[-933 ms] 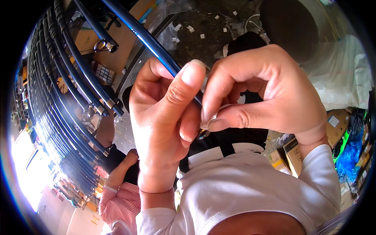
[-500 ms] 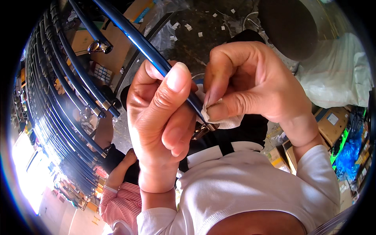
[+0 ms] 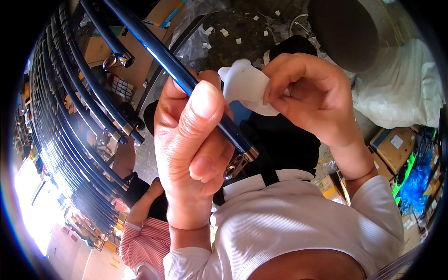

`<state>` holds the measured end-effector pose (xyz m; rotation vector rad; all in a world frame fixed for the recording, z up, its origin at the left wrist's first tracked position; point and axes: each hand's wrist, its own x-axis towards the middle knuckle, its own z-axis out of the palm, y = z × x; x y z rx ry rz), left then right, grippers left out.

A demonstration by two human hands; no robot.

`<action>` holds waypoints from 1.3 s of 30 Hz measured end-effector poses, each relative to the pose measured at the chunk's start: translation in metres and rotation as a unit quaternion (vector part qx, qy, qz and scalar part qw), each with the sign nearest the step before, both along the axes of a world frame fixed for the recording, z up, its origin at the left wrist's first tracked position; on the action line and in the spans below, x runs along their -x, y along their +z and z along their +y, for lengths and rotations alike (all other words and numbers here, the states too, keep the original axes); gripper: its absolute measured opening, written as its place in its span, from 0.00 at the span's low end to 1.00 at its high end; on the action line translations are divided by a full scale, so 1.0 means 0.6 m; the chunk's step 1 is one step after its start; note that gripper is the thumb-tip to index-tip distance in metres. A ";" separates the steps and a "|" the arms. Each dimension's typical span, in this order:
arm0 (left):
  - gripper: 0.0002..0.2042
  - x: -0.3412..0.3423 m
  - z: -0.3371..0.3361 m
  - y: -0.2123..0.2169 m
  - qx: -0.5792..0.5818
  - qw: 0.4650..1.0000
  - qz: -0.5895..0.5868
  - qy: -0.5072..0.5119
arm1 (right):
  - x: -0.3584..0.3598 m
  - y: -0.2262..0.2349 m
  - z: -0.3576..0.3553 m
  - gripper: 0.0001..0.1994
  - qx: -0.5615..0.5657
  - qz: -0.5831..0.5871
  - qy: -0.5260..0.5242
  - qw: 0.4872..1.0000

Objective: The person wipes a blue fishing rod with a white cloth, focusing on the handle and reel seat area. They then place the rod back into a rack of similar rods and retrieve a small plastic bag containing hardware from a nearby table.

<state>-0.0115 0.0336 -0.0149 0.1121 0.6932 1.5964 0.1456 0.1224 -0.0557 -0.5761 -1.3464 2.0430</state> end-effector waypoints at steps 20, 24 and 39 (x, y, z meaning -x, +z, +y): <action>0.13 -0.004 -0.002 0.013 -0.002 1.000 0.015 0.012 | 0.022 0.008 0.000 0.13 0.191 -0.017 0.042 0.981; 0.11 -0.002 0.004 0.002 0.000 1.000 0.016 0.008 | 0.002 -0.014 -0.008 0.07 -0.028 0.068 -0.051 0.996; 0.06 -0.027 0.012 0.036 0.164 0.978 0.113 0.069 | 0.029 0.044 -0.058 0.12 -0.536 -0.004 -0.215 0.816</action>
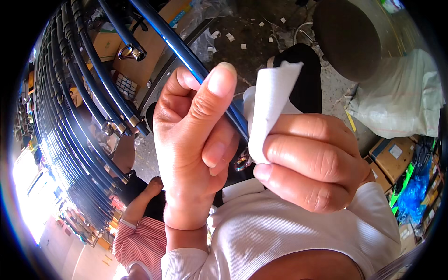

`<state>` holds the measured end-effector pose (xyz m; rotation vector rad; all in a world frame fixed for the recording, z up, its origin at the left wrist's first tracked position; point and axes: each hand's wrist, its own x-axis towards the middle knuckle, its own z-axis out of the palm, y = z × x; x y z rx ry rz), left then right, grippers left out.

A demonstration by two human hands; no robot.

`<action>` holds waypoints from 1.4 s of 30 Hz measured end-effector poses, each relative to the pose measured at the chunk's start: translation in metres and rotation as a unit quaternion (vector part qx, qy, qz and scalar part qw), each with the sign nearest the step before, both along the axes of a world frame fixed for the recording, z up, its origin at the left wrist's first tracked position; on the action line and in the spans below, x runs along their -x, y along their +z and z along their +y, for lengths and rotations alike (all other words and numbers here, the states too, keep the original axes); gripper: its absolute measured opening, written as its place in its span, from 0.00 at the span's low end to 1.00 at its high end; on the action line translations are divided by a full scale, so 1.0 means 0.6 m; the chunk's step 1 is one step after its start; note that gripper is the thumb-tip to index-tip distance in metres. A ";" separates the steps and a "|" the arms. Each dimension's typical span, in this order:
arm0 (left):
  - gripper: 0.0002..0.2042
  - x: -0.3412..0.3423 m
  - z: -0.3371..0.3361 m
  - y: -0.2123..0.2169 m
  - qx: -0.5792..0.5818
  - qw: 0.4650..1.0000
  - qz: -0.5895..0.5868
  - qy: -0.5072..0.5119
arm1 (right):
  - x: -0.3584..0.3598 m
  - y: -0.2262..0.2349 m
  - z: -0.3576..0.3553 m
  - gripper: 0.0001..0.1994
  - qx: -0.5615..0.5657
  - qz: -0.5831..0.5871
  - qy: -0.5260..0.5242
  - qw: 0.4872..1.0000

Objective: The person wipes a blue fishing rod with a white cloth, focusing on the handle and reel seat area. They then place the rod back into a rack of similar rods and retrieve a small plastic bag containing hardware from a nearby table.

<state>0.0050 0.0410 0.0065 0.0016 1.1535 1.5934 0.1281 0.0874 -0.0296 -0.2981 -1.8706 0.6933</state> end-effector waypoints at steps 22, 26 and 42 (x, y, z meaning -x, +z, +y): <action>0.05 0.018 -0.006 -0.009 -0.044 0.996 -0.068 -0.046 | -0.019 -0.008 0.018 0.17 0.054 -0.015 0.128 0.990; 0.07 0.016 -0.001 -0.010 -0.055 0.990 -0.129 -0.021 | -0.021 -0.016 0.010 0.22 0.148 0.002 0.138 0.979; 0.13 0.021 -0.018 -0.062 -0.234 0.921 -0.312 -0.013 | -0.002 -0.058 0.003 0.21 0.449 0.189 0.257 0.835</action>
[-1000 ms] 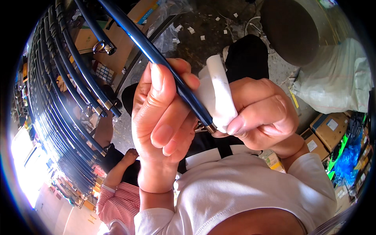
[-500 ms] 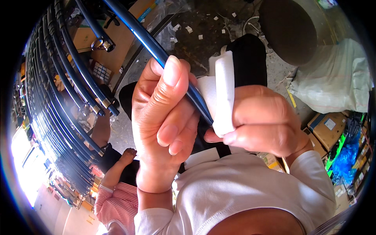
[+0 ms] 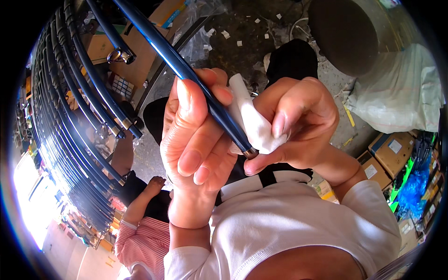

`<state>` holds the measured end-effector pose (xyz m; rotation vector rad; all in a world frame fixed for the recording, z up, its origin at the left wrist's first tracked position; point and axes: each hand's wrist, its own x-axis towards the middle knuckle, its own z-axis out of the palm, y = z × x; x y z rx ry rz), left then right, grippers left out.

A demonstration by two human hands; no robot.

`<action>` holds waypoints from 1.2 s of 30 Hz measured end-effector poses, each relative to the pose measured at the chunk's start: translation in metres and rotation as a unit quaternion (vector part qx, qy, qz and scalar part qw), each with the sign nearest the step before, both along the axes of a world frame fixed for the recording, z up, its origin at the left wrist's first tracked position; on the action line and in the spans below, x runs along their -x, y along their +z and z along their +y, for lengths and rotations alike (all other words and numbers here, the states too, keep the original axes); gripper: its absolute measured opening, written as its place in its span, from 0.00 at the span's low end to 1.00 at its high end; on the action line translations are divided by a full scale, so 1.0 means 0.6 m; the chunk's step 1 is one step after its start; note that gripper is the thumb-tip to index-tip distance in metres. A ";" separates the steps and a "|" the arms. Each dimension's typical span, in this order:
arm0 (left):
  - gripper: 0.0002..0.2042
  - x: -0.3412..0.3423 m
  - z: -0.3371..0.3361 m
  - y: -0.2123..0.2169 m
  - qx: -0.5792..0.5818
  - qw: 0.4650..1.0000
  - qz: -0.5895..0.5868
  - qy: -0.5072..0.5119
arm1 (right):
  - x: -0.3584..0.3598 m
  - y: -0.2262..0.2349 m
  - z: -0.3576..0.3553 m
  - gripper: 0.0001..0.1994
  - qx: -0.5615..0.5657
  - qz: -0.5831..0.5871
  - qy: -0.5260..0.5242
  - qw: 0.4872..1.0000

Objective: The person wipes a blue fishing rod with a white cloth, focusing on the handle and reel seat area. They then place the rod back into a rack of similar rods and retrieve a small plastic bag containing hardware from a nearby table.

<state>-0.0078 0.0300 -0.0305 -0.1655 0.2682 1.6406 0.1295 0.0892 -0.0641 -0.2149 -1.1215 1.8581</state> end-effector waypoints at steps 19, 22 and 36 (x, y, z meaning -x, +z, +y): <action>0.22 0.013 -0.007 -0.044 0.024 0.965 0.260 0.024 | -0.039 -0.031 0.039 0.17 0.074 -0.055 0.060 0.994; 0.25 -0.004 0.008 -0.060 0.088 0.882 0.462 -0.005 | -0.035 -0.009 0.048 0.13 0.104 -0.116 0.077 0.985; 0.07 -0.007 -0.008 -0.017 0.109 0.747 0.648 -0.098 | -0.045 -0.011 0.072 0.11 -0.252 -0.342 0.045 0.904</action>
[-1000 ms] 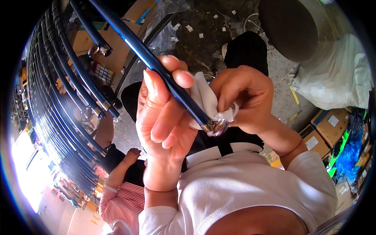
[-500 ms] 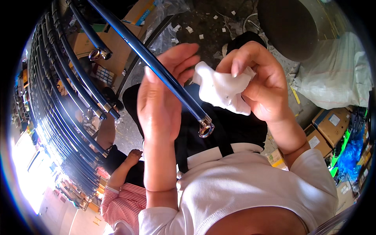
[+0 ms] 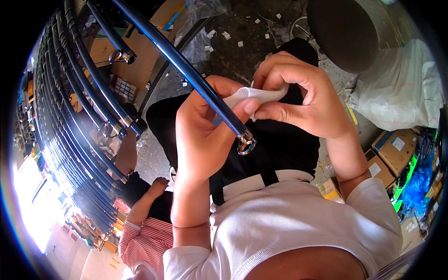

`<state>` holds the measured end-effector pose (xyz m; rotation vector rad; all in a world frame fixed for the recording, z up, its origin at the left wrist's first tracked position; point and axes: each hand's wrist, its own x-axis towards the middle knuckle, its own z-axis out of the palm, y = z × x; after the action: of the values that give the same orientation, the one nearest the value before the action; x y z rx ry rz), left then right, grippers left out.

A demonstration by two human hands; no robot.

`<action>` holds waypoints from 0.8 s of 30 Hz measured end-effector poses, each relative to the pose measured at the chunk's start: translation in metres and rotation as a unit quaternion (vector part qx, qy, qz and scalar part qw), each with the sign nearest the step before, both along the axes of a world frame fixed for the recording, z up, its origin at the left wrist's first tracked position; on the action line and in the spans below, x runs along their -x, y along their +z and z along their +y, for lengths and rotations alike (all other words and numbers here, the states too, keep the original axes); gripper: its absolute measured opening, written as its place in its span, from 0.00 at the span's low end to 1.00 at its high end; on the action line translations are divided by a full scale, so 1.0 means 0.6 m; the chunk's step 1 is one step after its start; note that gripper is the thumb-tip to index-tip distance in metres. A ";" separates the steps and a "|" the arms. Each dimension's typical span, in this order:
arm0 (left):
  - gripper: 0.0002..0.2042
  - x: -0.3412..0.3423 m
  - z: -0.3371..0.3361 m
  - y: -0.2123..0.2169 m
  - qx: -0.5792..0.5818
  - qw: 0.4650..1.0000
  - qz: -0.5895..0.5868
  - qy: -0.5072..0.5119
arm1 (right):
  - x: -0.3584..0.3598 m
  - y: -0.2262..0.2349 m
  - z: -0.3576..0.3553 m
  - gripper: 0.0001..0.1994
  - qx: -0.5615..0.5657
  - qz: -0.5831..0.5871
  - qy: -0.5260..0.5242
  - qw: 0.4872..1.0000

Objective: The person wipes a blue fishing rod with a white cloth, focusing on the handle and reel seat area. They then place the rod back into a rack of similar rods and retrieve a small plastic bag containing hardware from a nearby table.

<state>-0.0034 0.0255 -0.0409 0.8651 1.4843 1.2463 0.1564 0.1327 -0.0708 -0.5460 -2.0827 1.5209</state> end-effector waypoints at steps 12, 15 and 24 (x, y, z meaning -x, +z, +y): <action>0.12 0.017 0.007 0.020 -0.095 0.884 -0.452 0.073 | 0.018 0.031 -0.041 0.11 0.129 0.206 0.005 0.970; 0.11 0.016 0.009 0.026 -0.090 0.871 -0.477 0.078 | 0.025 0.028 -0.040 0.12 0.062 0.233 0.014 0.970; 0.07 0.004 0.011 0.053 -0.016 0.908 -0.392 0.150 | 0.026 0.044 -0.023 0.11 0.052 0.198 0.040 0.978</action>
<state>-0.0060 0.0321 -0.0092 0.0890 0.9469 1.5935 0.1410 0.1191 -0.0445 -0.1745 -1.7441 1.6379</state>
